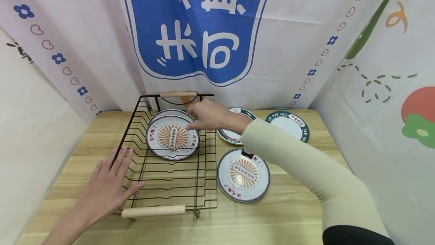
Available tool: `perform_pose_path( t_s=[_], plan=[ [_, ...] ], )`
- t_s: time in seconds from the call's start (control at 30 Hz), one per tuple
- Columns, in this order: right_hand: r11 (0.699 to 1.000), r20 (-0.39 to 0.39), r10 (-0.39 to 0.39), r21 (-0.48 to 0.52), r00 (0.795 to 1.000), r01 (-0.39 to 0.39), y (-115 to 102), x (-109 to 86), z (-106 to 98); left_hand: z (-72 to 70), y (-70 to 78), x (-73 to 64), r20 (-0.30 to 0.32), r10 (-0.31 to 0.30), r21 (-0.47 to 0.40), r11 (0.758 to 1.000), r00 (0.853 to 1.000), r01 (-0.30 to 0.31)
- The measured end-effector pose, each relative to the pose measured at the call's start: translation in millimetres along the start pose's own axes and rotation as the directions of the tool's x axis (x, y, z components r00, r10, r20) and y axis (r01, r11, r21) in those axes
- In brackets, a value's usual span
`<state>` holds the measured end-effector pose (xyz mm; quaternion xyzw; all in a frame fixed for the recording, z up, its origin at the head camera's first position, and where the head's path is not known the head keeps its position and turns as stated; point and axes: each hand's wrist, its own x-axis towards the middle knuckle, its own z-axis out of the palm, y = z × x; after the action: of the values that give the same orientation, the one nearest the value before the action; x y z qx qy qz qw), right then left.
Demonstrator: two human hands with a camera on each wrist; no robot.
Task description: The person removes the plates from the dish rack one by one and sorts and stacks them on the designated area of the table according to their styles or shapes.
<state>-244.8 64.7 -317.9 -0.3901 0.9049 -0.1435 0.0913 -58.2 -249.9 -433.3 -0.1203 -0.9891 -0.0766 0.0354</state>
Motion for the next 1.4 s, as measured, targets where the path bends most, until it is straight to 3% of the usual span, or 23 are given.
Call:
perform_pose_path(
  t_s=[0.3, 0.63, 0.93, 1.4],
  plan=[
    [1.0, 0.004, -0.02, -0.005, 1.0, 0.02, -16.3, 41.0, 20.9, 1.2, -0.6, -0.3, -0.026, 0.012, 0.009, 1.0, 1.0, -0.012],
    [0.999, 0.12, 0.045, -0.002, 0.992, -0.045, -20.1, 70.1, 43.6, 1.6, -1.5, -1.6, -0.026, 0.011, 0.011, 1.0, 1.0, -0.011],
    [0.995, 0.132, 0.091, 0.027, 0.987, -0.096, -17.7, 78.0, 54.7, 1.4, -0.9, -2.0, -0.009, -0.004, 0.011, 1.0, 1.0, 0.004],
    [0.995, 0.089, 0.067, 0.074, 0.994, -0.073, -10.7, 75.0, 58.1, 2.0, -1.3, 0.4, -0.006, -0.001, 0.01, 1.0, 1.0, 0.001]
  ],
)
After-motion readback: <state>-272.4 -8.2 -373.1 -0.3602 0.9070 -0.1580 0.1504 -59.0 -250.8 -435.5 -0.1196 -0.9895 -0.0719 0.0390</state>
